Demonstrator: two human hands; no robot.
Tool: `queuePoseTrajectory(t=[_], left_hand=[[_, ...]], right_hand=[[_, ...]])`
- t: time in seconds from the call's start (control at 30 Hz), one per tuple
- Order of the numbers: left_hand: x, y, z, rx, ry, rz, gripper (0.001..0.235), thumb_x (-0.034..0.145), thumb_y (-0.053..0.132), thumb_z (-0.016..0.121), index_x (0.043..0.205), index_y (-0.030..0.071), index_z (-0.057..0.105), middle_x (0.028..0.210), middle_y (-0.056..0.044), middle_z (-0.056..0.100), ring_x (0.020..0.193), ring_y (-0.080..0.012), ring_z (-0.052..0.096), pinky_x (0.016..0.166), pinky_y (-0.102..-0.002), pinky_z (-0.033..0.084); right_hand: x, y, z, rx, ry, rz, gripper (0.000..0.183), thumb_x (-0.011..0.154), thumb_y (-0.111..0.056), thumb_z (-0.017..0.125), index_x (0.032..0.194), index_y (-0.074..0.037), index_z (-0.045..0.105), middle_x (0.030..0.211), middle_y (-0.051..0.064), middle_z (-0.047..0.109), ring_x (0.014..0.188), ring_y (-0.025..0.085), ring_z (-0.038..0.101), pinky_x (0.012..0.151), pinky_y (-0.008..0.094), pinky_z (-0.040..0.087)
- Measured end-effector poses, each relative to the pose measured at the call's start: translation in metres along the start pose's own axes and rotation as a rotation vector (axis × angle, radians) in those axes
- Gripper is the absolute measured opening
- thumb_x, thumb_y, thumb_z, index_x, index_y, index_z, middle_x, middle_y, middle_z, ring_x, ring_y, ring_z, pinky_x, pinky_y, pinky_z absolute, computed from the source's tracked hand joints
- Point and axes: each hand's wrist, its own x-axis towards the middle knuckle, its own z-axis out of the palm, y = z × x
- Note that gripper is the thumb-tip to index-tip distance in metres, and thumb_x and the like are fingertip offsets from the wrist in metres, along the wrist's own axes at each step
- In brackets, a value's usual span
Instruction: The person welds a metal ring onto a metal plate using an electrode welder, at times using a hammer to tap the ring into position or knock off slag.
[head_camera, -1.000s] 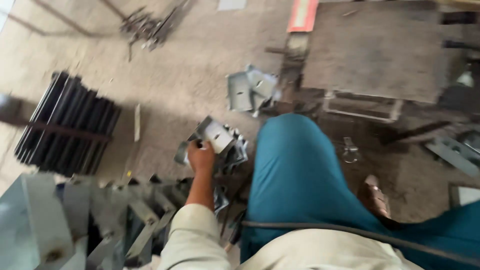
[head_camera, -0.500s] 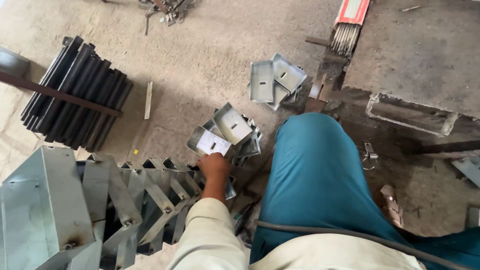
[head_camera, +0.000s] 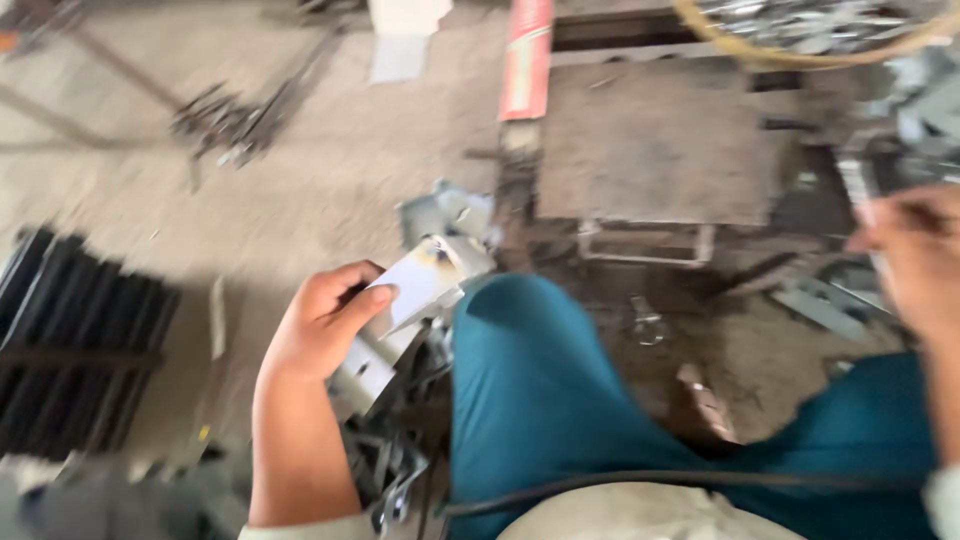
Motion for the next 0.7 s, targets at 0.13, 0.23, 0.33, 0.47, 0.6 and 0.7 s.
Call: queuePoseTrajectory(t=[0.13, 0.23, 0.33, 0.47, 0.6, 0.7], left_hand=[[0.041, 0.046, 0.079, -0.157, 0.086, 0.128, 0.013, 0.096, 0.017, 0.068, 0.096, 0.005, 0.073, 0.078, 0.000, 0.064, 0.072, -0.0065, 0.055, 0.066, -0.025, 0.046], [0.070, 0.051, 0.170, 0.363, 0.163, 0.478, 0.013, 0.087, 0.015, 0.077, 0.088, 0.003, 0.073, 0.087, -0.009, 0.069, 0.083, -0.0270, 0.067, 0.074, -0.040, 0.054], [0.087, 0.040, 0.247, 0.769, -0.029, 0.766, 0.010, 0.076, 0.005, 0.073, 0.080, 0.014, 0.076, 0.083, -0.006, 0.067, 0.095, -0.0302, 0.068, 0.112, -0.052, 0.046], [0.083, 0.030, 0.273, 0.673, 0.015, 0.646, 0.005, 0.084, 0.014, 0.075, 0.085, 0.009, 0.074, 0.090, -0.010, 0.065, 0.103, -0.0300, 0.066, 0.119, -0.051, 0.039], [0.089, 0.055, 0.260, 0.621, -0.005, 0.710, 0.018, 0.081, 0.025, 0.080, 0.086, 0.008, 0.075, 0.092, -0.008, 0.070, 0.105, -0.0318, 0.066, 0.111, -0.057, 0.038], [0.112, 0.081, 0.261, 0.542, -0.013, 0.739, 0.025, 0.082, 0.030, 0.082, 0.091, 0.008, 0.075, 0.096, -0.009, 0.072, 0.107, -0.0323, 0.067, 0.107, -0.054, 0.041]], right_hand=[[0.019, -0.038, 0.038, -0.021, -0.133, 0.020, 0.018, 0.094, -0.028, 0.078, 0.098, -0.011, 0.079, 0.075, 0.005, 0.072, 0.066, 0.014, 0.064, 0.062, 0.033, 0.050], [0.013, -0.043, 0.044, 0.031, -0.218, -0.040, 0.020, 0.092, -0.028, 0.077, 0.098, -0.009, 0.076, 0.073, 0.008, 0.070, 0.063, 0.018, 0.064, 0.061, 0.036, 0.052], [0.013, -0.046, 0.047, 0.087, -0.287, -0.096, 0.020, 0.089, -0.027, 0.077, 0.097, -0.009, 0.076, 0.075, 0.009, 0.073, 0.066, 0.017, 0.069, 0.065, 0.034, 0.055], [0.005, -0.050, 0.051, 0.153, -0.346, -0.201, 0.022, 0.086, -0.026, 0.078, 0.097, -0.008, 0.076, 0.087, 0.010, 0.076, 0.073, 0.020, 0.073, 0.069, 0.034, 0.056], [-0.006, -0.063, 0.061, 0.274, -0.414, -0.133, 0.034, 0.084, -0.034, 0.079, 0.106, -0.008, 0.073, 0.091, 0.010, 0.077, 0.079, 0.018, 0.076, 0.072, 0.033, 0.058], [-0.013, -0.071, 0.075, 0.329, -0.400, -0.055, 0.043, 0.085, -0.038, 0.079, 0.115, -0.008, 0.070, 0.090, 0.012, 0.076, 0.079, 0.019, 0.076, 0.071, 0.034, 0.059]])
